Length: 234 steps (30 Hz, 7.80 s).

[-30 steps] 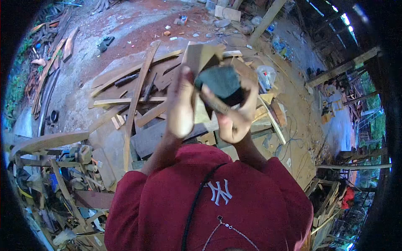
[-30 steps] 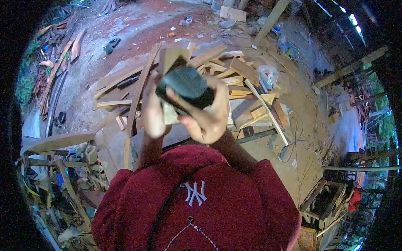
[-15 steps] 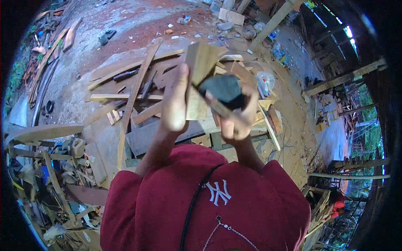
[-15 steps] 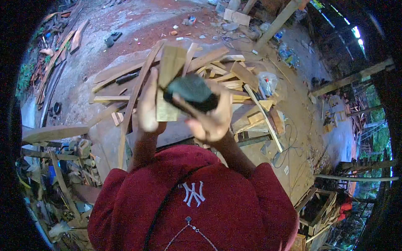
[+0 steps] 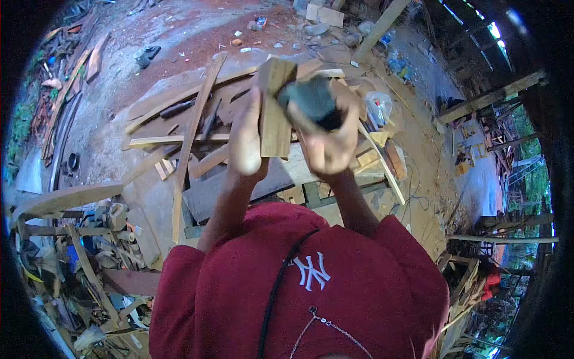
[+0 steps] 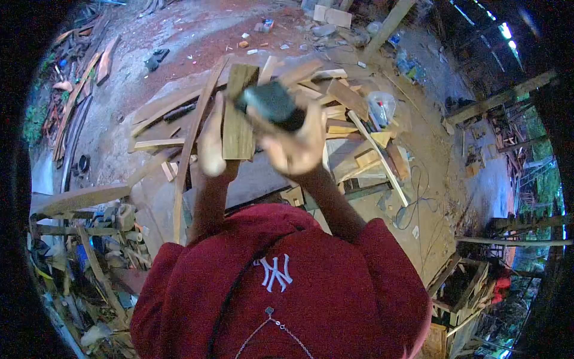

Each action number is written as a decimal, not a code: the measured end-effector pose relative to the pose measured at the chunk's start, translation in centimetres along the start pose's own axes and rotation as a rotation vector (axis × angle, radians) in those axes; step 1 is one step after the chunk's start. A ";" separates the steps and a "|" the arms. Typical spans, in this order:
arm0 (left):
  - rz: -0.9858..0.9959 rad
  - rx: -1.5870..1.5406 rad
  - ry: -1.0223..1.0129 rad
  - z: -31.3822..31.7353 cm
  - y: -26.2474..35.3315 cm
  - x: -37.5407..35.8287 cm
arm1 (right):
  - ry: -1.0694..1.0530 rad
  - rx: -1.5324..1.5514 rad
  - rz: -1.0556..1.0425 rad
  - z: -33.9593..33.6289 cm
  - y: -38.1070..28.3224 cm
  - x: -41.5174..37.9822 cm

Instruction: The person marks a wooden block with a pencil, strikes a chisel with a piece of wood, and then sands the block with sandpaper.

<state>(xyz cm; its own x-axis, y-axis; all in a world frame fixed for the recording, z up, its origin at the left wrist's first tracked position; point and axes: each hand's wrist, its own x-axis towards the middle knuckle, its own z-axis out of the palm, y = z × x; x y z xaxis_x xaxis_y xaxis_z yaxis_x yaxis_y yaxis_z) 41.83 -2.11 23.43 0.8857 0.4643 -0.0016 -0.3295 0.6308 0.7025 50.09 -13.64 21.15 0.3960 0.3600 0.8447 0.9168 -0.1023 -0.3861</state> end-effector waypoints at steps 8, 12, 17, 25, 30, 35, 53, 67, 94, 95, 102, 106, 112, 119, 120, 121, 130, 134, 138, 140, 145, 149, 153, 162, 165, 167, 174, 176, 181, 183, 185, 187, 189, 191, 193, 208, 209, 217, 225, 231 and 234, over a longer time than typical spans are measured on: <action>0.022 0.189 -0.125 -1.4 -1.5 0.2 | -0.069 -0.135 -0.087 -1.2 1.2 1.5; -0.047 -0.072 -0.263 -1.8 -0.9 1.2 | -0.156 0.131 0.115 -0.9 -1.2 -1.3; -0.139 -0.165 -0.472 -4.7 -3.7 1.7 | -0.084 -0.288 -0.252 -2.3 1.8 2.3; -0.031 0.224 -0.246 -3.5 -3.4 1.5 | -0.266 -0.051 0.011 -2.6 -0.5 0.6; -0.164 0.014 -0.310 -4.9 -4.5 2.1 | -0.063 -0.313 -0.046 -1.0 1.9 -1.4; -0.237 -0.066 -0.028 -1.0 -2.9 1.8 | -0.186 -0.163 -0.019 -2.6 0.7 -1.2; -0.238 0.083 0.005 -4.4 -4.7 2.5 | -0.223 0.028 0.203 -2.9 -0.9 -2.5; -0.399 0.079 -0.239 -2.3 -4.1 0.7 | 0.016 -0.297 0.033 -4.7 0.9 0.2; -0.280 -0.221 -0.193 -0.2 -2.1 -0.1 | 0.401 1.344 0.966 -6.6 4.8 -4.3; -0.269 -0.222 -0.228 -0.3 -2.1 0.0 | 0.396 1.293 0.957 -6.7 4.7 -4.5; -0.234 -0.278 -0.289 -1.3 -2.2 -0.3 | 0.316 1.031 0.990 -6.8 2.5 -5.0; -0.186 -0.295 -0.343 -0.7 -1.8 -0.9 | 0.252 0.936 0.968 -6.8 2.4 -5.6; -0.125 -0.307 -0.451 -0.8 -1.6 -1.5 | 0.223 0.841 0.889 -6.5 2.8 -7.1; -0.037 -0.147 -0.395 -0.5 -1.9 -2.1 | 0.248 0.905 0.850 -6.5 2.2 -7.1; -0.047 -0.161 -0.396 -0.3 -1.8 -2.1 | 0.240 0.913 0.843 -6.5 2.6 -7.6; -0.056 -0.175 -0.398 -0.2 -1.8 -2.2 | 0.232 0.920 0.834 -6.5 2.8 -7.9; 0.071 0.174 -0.160 0.7 -1.4 -3.5 | 0.221 0.901 0.876 -6.5 2.0 -8.3; 0.095 0.075 -0.192 0.2 -2.0 -3.4 | 0.241 0.938 0.860 -6.5 1.2 -7.8; 0.068 0.063 -0.205 0.4 -2.0 -3.5 | 0.236 0.891 0.821 -6.6 2.1 -8.6; 0.058 0.067 -0.201 0.5 -2.1 -3.4 | 0.243 0.888 0.831 -6.7 2.0 -8.5; 0.027 0.002 -0.226 0.5 -2.4 -2.7 | 0.235 0.830 0.810 -6.5 2.0 -8.3; -0.021 -0.060 -0.293 0.8 -2.3 -2.1 | 0.196 0.797 0.776 -6.3 2.2 -8.2; -0.073 -0.198 -0.422 0.1 -2.1 -1.2 | 0.142 0.728 0.741 -5.9 2.1 -7.2; -0.124 -0.006 -0.171 -0.9 -1.8 -0.8 | 0.059 0.157 0.474 -5.7 2.6 -4.8; -0.116 0.070 -0.144 -1.4 -1.8 -0.6 | 0.044 0.143 0.450 -5.3 2.8 -4.8; -0.109 0.117 -0.144 -1.5 -1.6 -0.5 | 0.033 0.152 0.437 -5.0 2.9 -4.8; -0.113 -0.012 -0.179 -1.8 -1.5 -0.4 | -0.024 0.115 0.432 -4.8 2.0 -4.2; -0.112 0.002 -0.170 -1.7 -1.5 -0.4 | -0.062 0.067 0.426 -4.9 1.8 -4.1; -0.131 0.158 -0.106 -1.9 -1.6 0.0 | -0.107 -0.033 0.432 -4.9 0.9 -3.1; -0.167 0.155 -0.022 -2.3 -2.5 0.8 | -0.147 -0.056 0.296 -5.0 0.9 -2.6; -0.212 0.173 -0.003 -2.4 -3.0 1.2 | -0.170 -0.058 0.178 -5.0 1.2 -1.6; -0.273 0.212 -0.040 -2.5 -3.0 1.3 | -0.183 -0.034 0.085 -4.9 1.1 -0.4; -0.390 -0.045 -0.348 -6.1 -4.1 2.6 | -0.218 -0.089 0.004 -4.6 1.2 0.2; -0.369 -0.087 -0.369 -6.8 -4.8 2.8 | -0.265 -0.076 -0.086 -4.2 1.2 0.2; -0.214 0.090 -0.105 -5.5 -5.7 2.3 | -0.320 0.004 -0.186 -3.2 0.8 0.3; -0.296 0.303 -0.051 -3.9 -4.1 1.7 | -0.440 0.287 0.256 -2.4 -0.9 1.3; -0.303 0.284 -0.089 -3.8 -4.1 1.8 | -0.567 0.312 0.367 -2.9 0.2 2.3; -0.273 0.095 -0.206 -4.2 -4.2 2.2 | -0.588 0.233 0.129 -2.7 -0.7 0.8; -0.408 -0.388 -0.481 -3.6 -3.5 1.9 | 0.100 0.322 0.221 -3.2 5.3 1.1; -0.510 -0.724 -0.538 -4.2 -3.6 2.8 | 0.077 0.485 0.478 -3.5 4.5 -1.1; -0.331 -0.443 -0.278 -3.5 -3.5 2.2 | 0.096 0.551 0.496 -3.6 4.2 -1.3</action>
<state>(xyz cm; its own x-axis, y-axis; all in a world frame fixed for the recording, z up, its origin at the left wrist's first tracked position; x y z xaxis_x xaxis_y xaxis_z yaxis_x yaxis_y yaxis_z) 43.79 -1.15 18.48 0.9966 0.0581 0.0582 -0.0743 0.9396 0.3342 53.60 -17.89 19.81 0.7820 0.3072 0.5423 0.4805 0.2570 -0.8385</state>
